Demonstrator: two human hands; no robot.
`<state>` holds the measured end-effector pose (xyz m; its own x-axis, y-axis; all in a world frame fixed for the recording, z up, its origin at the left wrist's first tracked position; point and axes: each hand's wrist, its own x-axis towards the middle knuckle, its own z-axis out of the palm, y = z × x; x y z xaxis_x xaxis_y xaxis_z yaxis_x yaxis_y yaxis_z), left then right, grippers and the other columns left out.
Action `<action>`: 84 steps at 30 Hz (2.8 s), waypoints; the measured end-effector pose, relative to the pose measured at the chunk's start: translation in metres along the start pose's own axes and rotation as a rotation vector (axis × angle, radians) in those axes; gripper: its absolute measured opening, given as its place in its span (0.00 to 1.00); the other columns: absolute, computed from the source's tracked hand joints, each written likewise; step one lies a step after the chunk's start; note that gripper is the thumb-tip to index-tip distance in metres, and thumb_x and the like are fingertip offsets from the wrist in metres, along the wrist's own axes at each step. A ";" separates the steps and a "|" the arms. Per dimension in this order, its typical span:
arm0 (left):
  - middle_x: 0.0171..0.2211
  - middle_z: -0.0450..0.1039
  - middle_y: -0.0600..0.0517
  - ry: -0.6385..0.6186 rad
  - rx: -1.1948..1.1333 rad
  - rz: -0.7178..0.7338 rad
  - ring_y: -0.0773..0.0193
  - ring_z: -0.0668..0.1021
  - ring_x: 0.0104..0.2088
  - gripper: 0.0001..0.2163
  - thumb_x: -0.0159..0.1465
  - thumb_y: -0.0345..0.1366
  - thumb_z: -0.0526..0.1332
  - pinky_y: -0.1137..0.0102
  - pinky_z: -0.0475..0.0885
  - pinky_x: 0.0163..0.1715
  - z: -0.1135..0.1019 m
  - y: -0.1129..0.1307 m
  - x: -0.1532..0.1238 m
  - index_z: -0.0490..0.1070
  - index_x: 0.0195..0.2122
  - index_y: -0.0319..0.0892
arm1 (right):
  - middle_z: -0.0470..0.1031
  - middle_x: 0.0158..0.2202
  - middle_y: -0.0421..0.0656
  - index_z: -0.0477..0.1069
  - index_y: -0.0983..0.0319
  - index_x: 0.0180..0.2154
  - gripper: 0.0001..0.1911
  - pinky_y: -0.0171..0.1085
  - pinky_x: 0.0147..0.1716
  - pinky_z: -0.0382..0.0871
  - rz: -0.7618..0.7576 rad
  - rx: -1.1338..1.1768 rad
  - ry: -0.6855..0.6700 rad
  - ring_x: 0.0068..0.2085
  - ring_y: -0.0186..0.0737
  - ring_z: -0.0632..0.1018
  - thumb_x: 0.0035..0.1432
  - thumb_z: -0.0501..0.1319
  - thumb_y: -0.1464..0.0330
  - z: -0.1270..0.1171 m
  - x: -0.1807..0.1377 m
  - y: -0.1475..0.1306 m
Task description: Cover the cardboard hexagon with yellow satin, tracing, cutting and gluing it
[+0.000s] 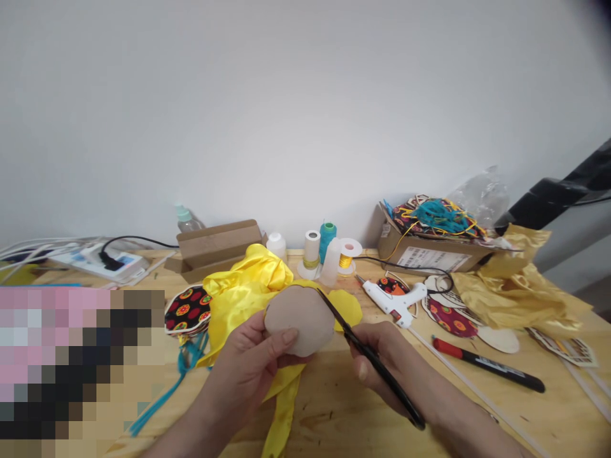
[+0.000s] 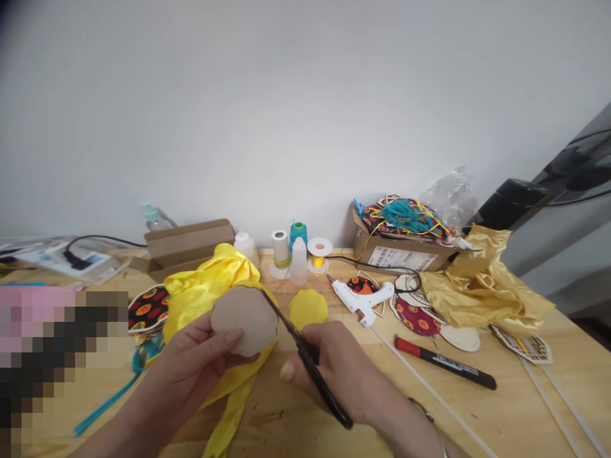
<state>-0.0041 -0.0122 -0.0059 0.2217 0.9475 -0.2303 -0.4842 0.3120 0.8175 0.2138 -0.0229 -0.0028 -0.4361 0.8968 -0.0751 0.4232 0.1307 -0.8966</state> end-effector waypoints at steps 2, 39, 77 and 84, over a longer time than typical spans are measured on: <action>0.35 0.82 0.48 0.005 0.008 -0.004 0.58 0.82 0.35 0.11 0.54 0.31 0.71 0.68 0.79 0.33 0.000 0.000 -0.001 0.80 0.40 0.42 | 0.54 0.22 0.35 0.57 0.61 0.23 0.28 0.32 0.20 0.44 -0.012 -0.044 -0.011 0.25 0.31 0.54 0.55 0.57 0.44 -0.001 -0.001 -0.003; 0.34 0.83 0.47 0.031 0.167 -0.033 0.59 0.81 0.32 0.12 0.50 0.34 0.73 0.70 0.77 0.29 -0.003 0.003 0.003 0.81 0.36 0.42 | 0.51 0.23 0.35 0.55 0.61 0.23 0.32 0.34 0.21 0.45 0.010 -0.216 -0.050 0.25 0.32 0.55 0.56 0.48 0.38 -0.015 -0.002 -0.010; 0.32 0.82 0.48 -0.027 0.251 -0.088 0.59 0.81 0.32 0.17 0.49 0.37 0.74 0.71 0.76 0.31 -0.008 0.000 0.007 0.81 0.40 0.40 | 0.50 0.22 0.34 0.54 0.61 0.23 0.32 0.32 0.19 0.42 0.034 -0.024 -0.177 0.25 0.30 0.51 0.53 0.54 0.39 -0.029 -0.002 0.000; 0.30 0.82 0.49 -0.090 0.258 -0.106 0.61 0.80 0.31 0.18 0.49 0.37 0.74 0.72 0.76 0.30 -0.009 0.006 0.006 0.81 0.41 0.40 | 0.49 0.21 0.34 0.54 0.61 0.22 0.30 0.32 0.19 0.40 0.046 -0.043 -0.186 0.24 0.30 0.51 0.54 0.56 0.42 -0.031 -0.004 0.002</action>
<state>-0.0132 -0.0040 -0.0072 0.3393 0.8971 -0.2828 -0.2255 0.3695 0.9015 0.2414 -0.0131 0.0097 -0.5531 0.8093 -0.1979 0.4775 0.1133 -0.8713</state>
